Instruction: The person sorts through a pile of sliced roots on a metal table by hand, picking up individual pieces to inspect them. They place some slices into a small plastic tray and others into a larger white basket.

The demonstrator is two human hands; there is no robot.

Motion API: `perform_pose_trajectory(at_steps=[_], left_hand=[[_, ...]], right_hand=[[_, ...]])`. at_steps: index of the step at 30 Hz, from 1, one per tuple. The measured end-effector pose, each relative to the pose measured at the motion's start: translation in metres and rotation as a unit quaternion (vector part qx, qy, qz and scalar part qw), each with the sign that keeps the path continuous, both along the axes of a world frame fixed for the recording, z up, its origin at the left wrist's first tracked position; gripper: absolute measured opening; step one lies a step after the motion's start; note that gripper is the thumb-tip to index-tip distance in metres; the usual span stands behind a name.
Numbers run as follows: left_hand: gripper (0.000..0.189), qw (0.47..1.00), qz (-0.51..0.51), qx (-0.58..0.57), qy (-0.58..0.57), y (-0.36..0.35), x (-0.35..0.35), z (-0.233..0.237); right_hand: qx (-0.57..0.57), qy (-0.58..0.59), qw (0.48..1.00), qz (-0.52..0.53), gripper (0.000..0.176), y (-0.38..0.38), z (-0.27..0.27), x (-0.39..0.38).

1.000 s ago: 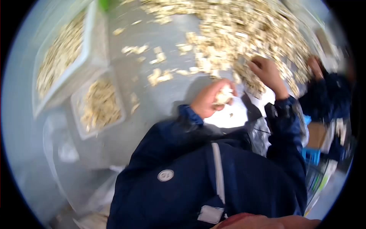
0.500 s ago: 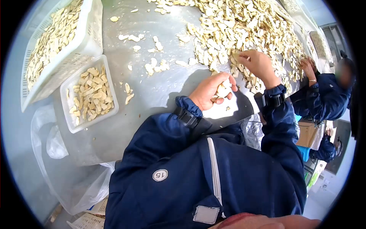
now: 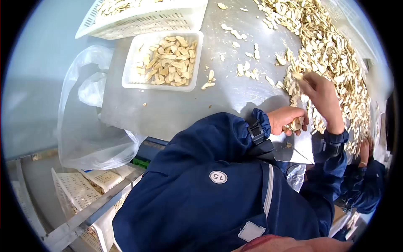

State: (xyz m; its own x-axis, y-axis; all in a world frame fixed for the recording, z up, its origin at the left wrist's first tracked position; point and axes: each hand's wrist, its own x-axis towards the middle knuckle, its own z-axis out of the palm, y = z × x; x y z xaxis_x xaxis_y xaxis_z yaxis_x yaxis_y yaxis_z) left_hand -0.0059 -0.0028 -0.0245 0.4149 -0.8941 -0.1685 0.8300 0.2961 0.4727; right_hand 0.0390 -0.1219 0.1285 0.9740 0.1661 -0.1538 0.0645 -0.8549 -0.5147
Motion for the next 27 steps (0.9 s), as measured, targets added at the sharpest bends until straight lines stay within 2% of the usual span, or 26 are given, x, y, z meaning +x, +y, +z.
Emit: perform_pose_trajectory(at_steps=[1,2,3,6,9,11,12,13,14,16,17,18,19,20,23,24,25,26,27], left_hand=[[0.032,1.0,0.001,-0.02,0.009,0.0,-0.001,-0.004],[0.031,1.0,-0.008,0.0,0.0,-0.001,0.0,-0.002],[0.031,1.0,-0.017,0.018,-0.008,0.0,0.001,0.0],[0.03,1.0,-0.009,0.017,-0.005,0.002,-0.002,0.001],[0.031,0.999,-0.013,0.028,0.009,-0.001,0.0,0.002],[0.03,1.0,0.014,-0.007,-0.017,0.003,-0.002,0.0],[0.029,1.0,0.006,0.003,0.019,0.008,-0.003,0.004],[0.019,0.994,0.021,-0.071,-0.084,0.014,-0.001,-0.003],[0.017,0.89,0.127,0.066,-0.433,0.005,-0.007,-0.014],[0.02,0.892,0.094,0.098,-0.432,0.001,-0.002,-0.005],[0.017,0.852,0.126,0.124,-0.493,0.009,0.002,0.006],[0.014,0.946,0.07,0.057,-0.31,0.011,0.003,0.007],[0.012,0.994,0.017,-0.009,-0.111,0.014,0.005,0.008],[0.011,0.992,-0.034,-0.077,0.093,0.018,0.006,0.011],[0.019,0.999,0.006,0.008,0.031,0.018,0.0,0.025],[0.028,0.991,0.038,0.054,-0.118,0.019,-0.005,0.03],[0.027,0.995,0.039,0.055,-0.071,0.016,-0.004,0.028],[0.029,0.999,0.017,0.013,0.041,0.016,-0.001,0.018],[0.032,0.998,0.006,0.016,0.065,0.014,0.002,0.014]], right_hand=[[0.059,0.005,0.998,0.029,0.033,0.031,0.01,0.0],[0.203,-0.018,0.977,0.059,0.035,0.057,0.01,-0.003],[0.341,-0.041,0.935,0.089,0.039,0.075,0.009,-0.005],[0.354,-0.08,0.927,0.096,0.043,0.083,0.027,-0.012],[0.265,-0.114,0.957,0.005,0.039,0.037,0.011,-0.025],[0.163,-0.154,0.972,-0.074,0.035,-0.012,-0.018,-0.042],[0.13,-0.173,0.971,-0.105,0.032,-0.038,-0.039,-0.055],[0.088,-0.192,0.967,-0.143,0.03,-0.062,-0.056,-0.073],[0.053,-0.18,0.964,-0.189,0.025,-0.072,-0.061,-0.094],[0.023,-0.153,0.964,-0.217,0.025,-0.088,-0.068,-0.131],[0.013,-0.121,0.968,-0.219,0.026,-0.085,-0.07,-0.142],[0.012,-0.116,0.973,-0.2,0.027,-0.084,-0.077,-0.152],[0.013,-0.111,0.978,-0.177,0.028,-0.085,-0.083,-0.156],[0.011,-0.098,0.982,-0.158,0.028,-0.087,-0.085,-0.156],[-0.119,-0.252,0.944,-0.178,0.031,-0.121,-0.115,-0.145],[-0.094,-0.262,0.94,-0.198,0.029,-0.125,-0.109,-0.141],[-0.071,-0.273,0.935,-0.217,0.028,-0.12,-0.103,-0.138],[-0.053,-0.263,0.94,-0.209,0.027,-0.115,-0.1,-0.139],[-0.031,-0.255,0.946,-0.198,0.026,-0.112,-0.099,-0.14]])
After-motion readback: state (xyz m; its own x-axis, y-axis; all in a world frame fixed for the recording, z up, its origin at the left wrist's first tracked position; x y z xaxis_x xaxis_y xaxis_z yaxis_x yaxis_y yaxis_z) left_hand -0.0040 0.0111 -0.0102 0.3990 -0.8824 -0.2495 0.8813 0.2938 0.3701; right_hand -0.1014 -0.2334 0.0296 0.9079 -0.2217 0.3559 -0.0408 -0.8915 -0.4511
